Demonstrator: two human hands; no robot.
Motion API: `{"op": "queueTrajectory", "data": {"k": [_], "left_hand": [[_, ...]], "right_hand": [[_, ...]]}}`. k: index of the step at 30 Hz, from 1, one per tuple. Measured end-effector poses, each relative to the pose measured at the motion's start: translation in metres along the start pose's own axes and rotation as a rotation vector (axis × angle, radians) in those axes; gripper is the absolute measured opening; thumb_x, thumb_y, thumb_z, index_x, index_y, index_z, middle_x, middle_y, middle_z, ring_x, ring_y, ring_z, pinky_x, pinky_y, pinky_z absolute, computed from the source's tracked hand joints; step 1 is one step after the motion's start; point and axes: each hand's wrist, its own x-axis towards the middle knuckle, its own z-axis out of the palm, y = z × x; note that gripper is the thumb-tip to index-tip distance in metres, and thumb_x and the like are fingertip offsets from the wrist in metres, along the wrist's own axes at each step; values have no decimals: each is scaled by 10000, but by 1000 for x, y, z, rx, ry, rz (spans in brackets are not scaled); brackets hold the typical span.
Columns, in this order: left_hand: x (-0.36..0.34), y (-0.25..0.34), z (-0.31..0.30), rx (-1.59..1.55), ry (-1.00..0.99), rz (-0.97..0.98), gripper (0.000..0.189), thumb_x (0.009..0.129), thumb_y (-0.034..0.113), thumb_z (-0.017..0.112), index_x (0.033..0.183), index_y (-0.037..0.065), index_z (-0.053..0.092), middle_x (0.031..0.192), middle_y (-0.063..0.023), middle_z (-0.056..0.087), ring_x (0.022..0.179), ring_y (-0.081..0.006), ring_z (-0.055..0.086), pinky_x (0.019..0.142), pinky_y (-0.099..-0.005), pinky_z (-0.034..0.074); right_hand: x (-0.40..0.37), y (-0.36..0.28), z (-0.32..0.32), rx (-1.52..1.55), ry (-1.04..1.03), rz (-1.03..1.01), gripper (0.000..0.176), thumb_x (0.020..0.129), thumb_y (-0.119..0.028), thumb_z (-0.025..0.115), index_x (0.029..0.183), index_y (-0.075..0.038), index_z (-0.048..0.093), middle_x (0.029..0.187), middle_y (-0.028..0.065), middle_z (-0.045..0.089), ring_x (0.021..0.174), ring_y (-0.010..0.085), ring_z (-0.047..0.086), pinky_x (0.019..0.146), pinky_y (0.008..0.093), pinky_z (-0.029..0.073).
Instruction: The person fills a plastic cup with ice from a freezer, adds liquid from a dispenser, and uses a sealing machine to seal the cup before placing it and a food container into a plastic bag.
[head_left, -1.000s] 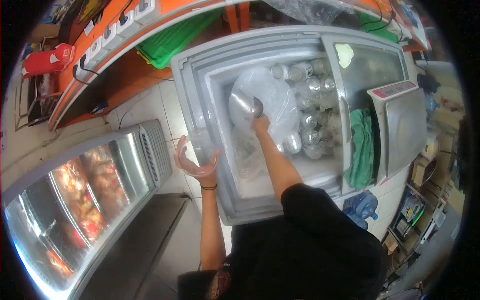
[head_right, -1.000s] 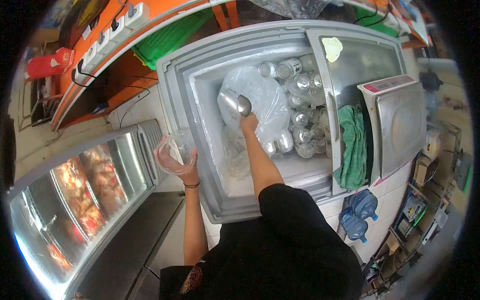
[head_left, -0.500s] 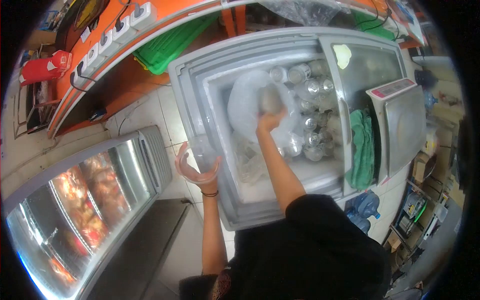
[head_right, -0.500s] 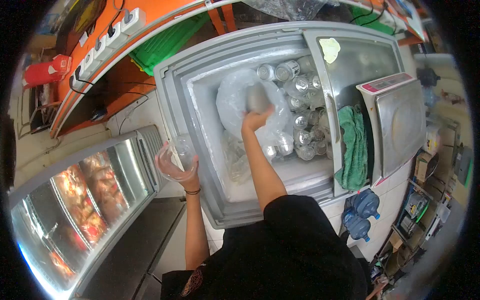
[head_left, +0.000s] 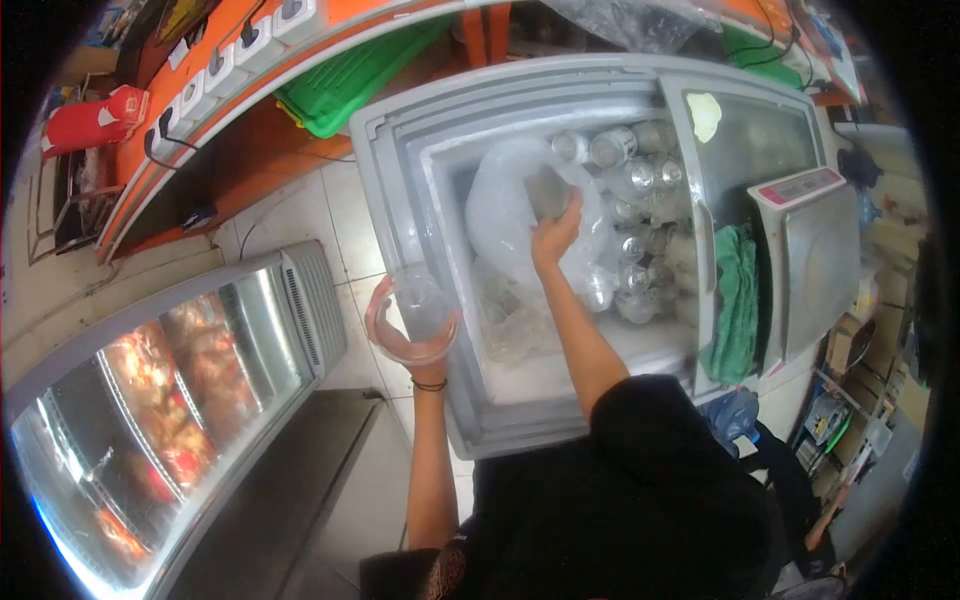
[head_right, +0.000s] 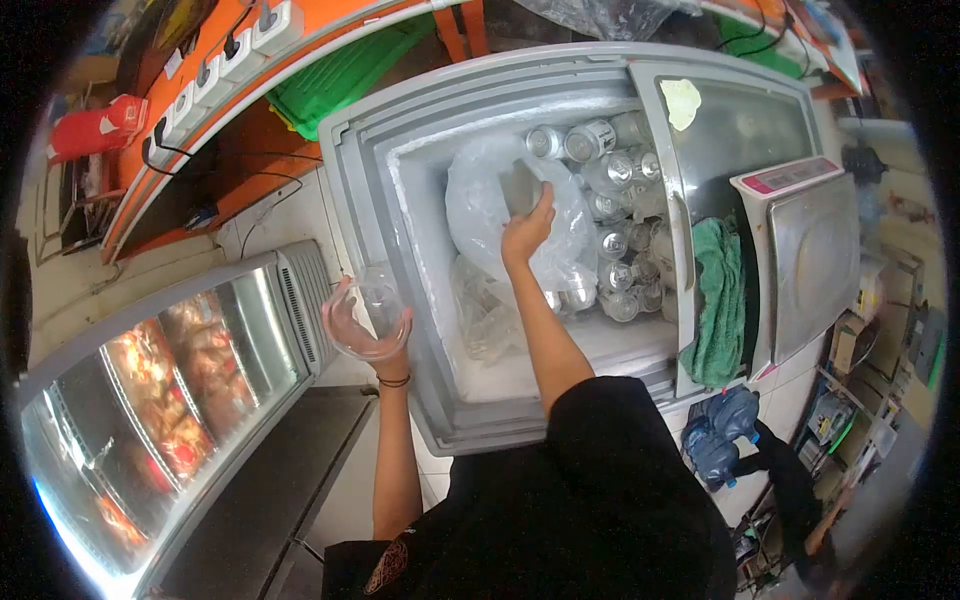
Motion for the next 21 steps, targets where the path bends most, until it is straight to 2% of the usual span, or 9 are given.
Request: {"op": "queueTrajectory", "data": {"k": [1, 3, 6, 7, 11, 13, 16, 19, 21], "left_hand": [[1, 0, 2, -4, 1, 1, 1029, 626, 348, 853, 1372, 11, 230, 1273, -191, 485, 1129, -312, 519, 926, -419, 435], [3, 5, 1, -40, 12, -101, 876, 529, 346, 882, 1203, 26, 425, 1208, -129, 506, 1107, -292, 514, 966, -398, 393], [2, -2, 1, -8, 13, -4, 923, 603, 372, 860, 1286, 6, 359, 1246, -179, 499, 1107, -297, 528, 894, -394, 447], [1, -4, 1, -11, 15, -3, 923, 603, 372, 860, 1286, 6, 359, 1246, -179, 499, 1107, -297, 528, 894, -394, 447], [5, 4, 2, -12, 6, -14, 906, 575, 359, 869, 1266, 22, 389, 1209, -154, 520, 1103, -295, 527, 919, -394, 426], [4, 4, 2, -33, 13, -57, 881, 540, 339, 877, 1236, 37, 430, 1170, -131, 541, 1089, -296, 533, 943, -399, 411], [-1, 0, 8, -122, 134, -17, 888, 550, 316, 868, 1262, 45, 410, 1189, -130, 543, 1076, -286, 533, 920, -392, 415], [-1, -1, 0, -45, 32, -59, 943, 566, 307, 857, 1312, 53, 339, 1223, -130, 535, 1081, -280, 524, 902, -384, 412], [0, -1, -2, 163, -13, 50, 981, 571, 308, 854, 1338, 61, 295, 1239, -129, 532, 1097, -275, 513, 888, -378, 411]], "right_hand": [[4, 6, -6, -1, 3, -3, 709, 705, 176, 438, 1335, -150, 424, 1167, 192, 511, 935, 339, 599, 495, 344, 602], [15, 8, -34, 163, -220, 44, 682, 706, 167, 437, 1322, -125, 457, 1111, 188, 530, 941, 342, 586, 553, 330, 593], [39, 13, -54, 200, -282, 105, 665, 720, 164, 434, 1316, -130, 475, 1145, 189, 523, 968, 377, 578, 669, 399, 566], [42, 19, -52, 35, -160, -155, 674, 720, 162, 445, 1320, -143, 474, 1206, 196, 490, 971, 415, 569, 747, 457, 514], [51, -16, -23, -169, -174, -329, 660, 737, 126, 471, 1313, -196, 487, 1228, 202, 468, 943, 422, 572, 743, 476, 501], [56, -36, -21, -472, -366, -436, 645, 752, 81, 496, 1302, -257, 497, 1229, 206, 459, 896, 419, 579, 725, 468, 511], [72, -36, -39, -516, -536, -588, 645, 759, 53, 503, 1292, -309, 501, 1216, 203, 463, 853, 418, 587, 717, 475, 515], [89, -25, -50, -480, -546, -689, 657, 746, 60, 507, 1294, -303, 497, 1196, 190, 484, 842, 414, 594, 702, 475, 520], [107, -34, -64, -441, -605, -640, 649, 751, 55, 503, 1292, -302, 498, 1181, 184, 497, 835, 405, 600, 701, 473, 520]]}}
